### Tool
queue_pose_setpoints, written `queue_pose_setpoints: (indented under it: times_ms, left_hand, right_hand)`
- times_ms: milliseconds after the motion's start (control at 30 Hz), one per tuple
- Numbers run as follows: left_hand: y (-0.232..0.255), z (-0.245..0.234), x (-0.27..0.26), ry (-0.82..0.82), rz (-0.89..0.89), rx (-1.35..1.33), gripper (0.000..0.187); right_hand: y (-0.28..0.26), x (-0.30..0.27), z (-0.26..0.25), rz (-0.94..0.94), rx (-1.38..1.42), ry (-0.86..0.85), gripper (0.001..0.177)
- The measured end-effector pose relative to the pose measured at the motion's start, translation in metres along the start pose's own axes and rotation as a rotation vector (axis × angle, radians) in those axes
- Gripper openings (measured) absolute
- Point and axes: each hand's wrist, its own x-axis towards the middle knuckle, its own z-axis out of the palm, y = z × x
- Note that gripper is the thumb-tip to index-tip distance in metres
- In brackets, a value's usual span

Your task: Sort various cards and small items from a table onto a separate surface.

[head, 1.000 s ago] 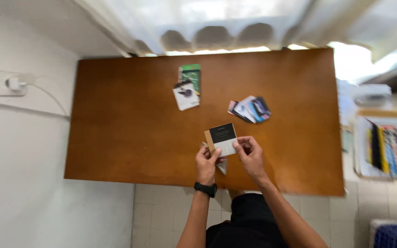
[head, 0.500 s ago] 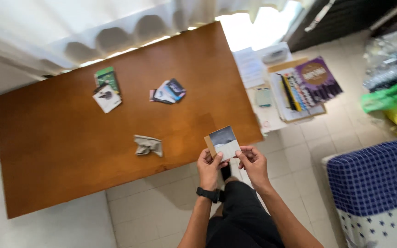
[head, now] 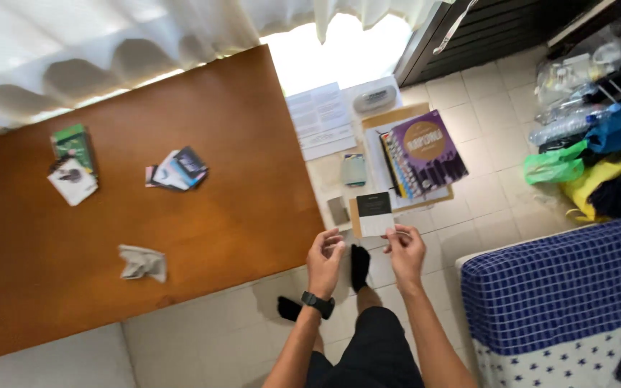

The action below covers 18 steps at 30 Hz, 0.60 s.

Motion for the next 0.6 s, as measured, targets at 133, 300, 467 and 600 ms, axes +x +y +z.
queue_pose_setpoints:
  times_ms: [133, 300, 467, 600]
  left_hand:
    - [0.004, 0.043, 0.043, 0.081, -0.124, 0.075, 0.033]
    - [-0.010, 0.073, 0.088, 0.162, -0.168, 0.063, 0.031]
    - [-0.004, 0.089, 0.112, 0.178, -0.158, 0.095, 0.029]
    - [0.002, 0.089, 0.120, 0.182, -0.195, 0.111, 0.028]
  right_hand:
    - [0.056, 0.089, -0.001, 0.061, -0.051, -0.010, 0.016]
    - [0.133, 0.178, 0.019, 0.211, -0.082, -0.063, 0.014]
    - [0.160, 0.235, 0.055, 0.343, -0.083, -0.060, 0.015]
    - [0.165, 0.253, 0.078, 0.422, -0.177, -0.027, 0.016]
